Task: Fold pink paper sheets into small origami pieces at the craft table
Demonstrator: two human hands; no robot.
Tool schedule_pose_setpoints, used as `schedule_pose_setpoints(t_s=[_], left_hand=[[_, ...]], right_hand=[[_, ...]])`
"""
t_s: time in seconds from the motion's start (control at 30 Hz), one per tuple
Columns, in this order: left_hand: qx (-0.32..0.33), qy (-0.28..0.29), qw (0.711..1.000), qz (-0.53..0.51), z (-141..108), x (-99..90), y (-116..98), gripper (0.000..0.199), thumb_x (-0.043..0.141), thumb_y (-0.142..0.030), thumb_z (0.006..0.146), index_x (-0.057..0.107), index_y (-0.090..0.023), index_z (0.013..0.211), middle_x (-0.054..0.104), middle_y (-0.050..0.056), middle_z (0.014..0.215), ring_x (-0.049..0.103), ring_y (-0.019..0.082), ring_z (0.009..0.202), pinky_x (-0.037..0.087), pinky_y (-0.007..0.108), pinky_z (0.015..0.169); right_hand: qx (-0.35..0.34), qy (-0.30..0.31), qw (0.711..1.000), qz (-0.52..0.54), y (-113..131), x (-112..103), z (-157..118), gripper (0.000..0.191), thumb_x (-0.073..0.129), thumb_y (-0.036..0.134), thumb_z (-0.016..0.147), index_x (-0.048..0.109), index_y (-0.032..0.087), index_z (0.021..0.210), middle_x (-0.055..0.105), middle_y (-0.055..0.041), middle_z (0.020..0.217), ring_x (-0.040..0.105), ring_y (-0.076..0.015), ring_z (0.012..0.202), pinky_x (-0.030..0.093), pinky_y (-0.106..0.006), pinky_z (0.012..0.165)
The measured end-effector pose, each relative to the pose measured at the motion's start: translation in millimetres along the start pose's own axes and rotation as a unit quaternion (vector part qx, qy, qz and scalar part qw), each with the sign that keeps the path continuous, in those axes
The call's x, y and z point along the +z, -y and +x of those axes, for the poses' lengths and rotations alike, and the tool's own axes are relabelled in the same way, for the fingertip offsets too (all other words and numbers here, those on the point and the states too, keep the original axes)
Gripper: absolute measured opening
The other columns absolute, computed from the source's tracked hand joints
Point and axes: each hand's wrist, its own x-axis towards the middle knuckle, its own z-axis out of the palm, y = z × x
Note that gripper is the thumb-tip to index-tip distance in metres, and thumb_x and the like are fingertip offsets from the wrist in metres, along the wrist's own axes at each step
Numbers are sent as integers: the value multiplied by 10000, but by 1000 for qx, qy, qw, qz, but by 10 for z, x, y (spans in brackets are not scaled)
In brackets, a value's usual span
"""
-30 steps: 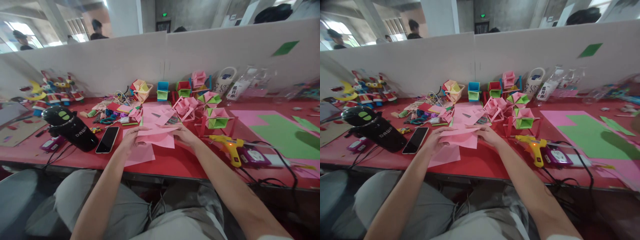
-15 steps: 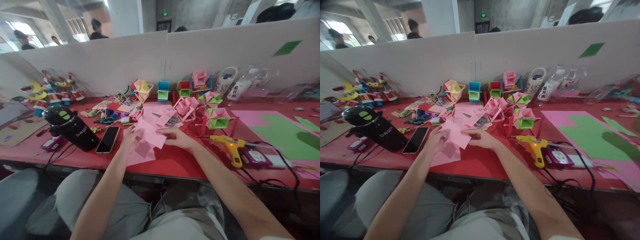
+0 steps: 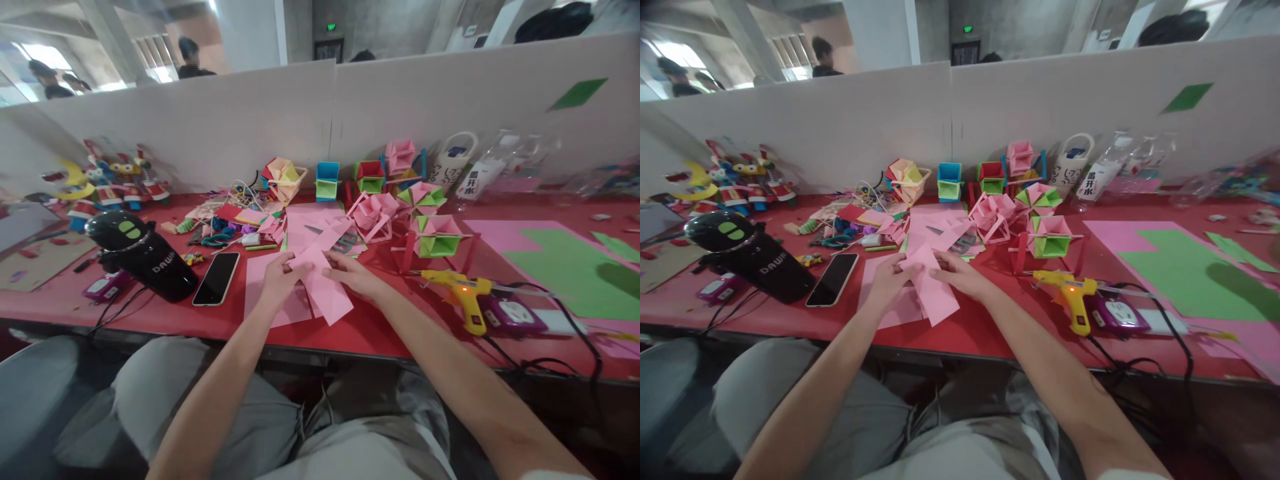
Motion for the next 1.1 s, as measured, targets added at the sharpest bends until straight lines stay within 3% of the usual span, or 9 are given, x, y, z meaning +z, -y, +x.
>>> schedule_pose_setpoints(t_s=[0.17,0.27,0.57,0.83,1.1], left_hand=[[7,7,1000,3,11,12,47,568,804,-426,699,622,-189,1182,701,79,915,681,194,719,594,320,620],[28,6,999,21,33,-30,45,580,802,-402,701,618,-206,1214,694,90,1016,688,202,819,596,322,683],[58,2,998,17,24,-76,24,435,777,-379,734,704,-170,1108,710,76,960,683,185,812,614,331,714],[85,8,996,36,-7,-60,-12,417,792,-327,716,731,-175,1099,725,52,898,673,170,787,603,314,746],[88,2,996,25,5,-65,-2,392,796,-311,710,737,-161,1067,719,48,869,673,168,786,602,319,758]], right_hand=[[1,-21,999,-42,3,17,10,536,754,351,793,590,190,1277,694,-100,1173,685,-212,938,571,-345,801],[0,-27,998,-57,17,4,7,517,735,360,806,599,185,1273,718,-86,1097,686,-210,919,570,-339,790],[-10,-59,992,-113,-13,-41,35,486,677,428,847,620,200,1273,720,-76,1091,676,-212,929,547,-325,789],[-49,-61,987,-143,-50,-70,75,437,661,441,859,649,201,1223,699,-83,1157,645,-238,1061,514,-379,921],[-72,-54,981,-172,-64,-87,87,433,628,453,884,649,188,1225,692,-83,1172,642,-237,1057,481,-401,981]])
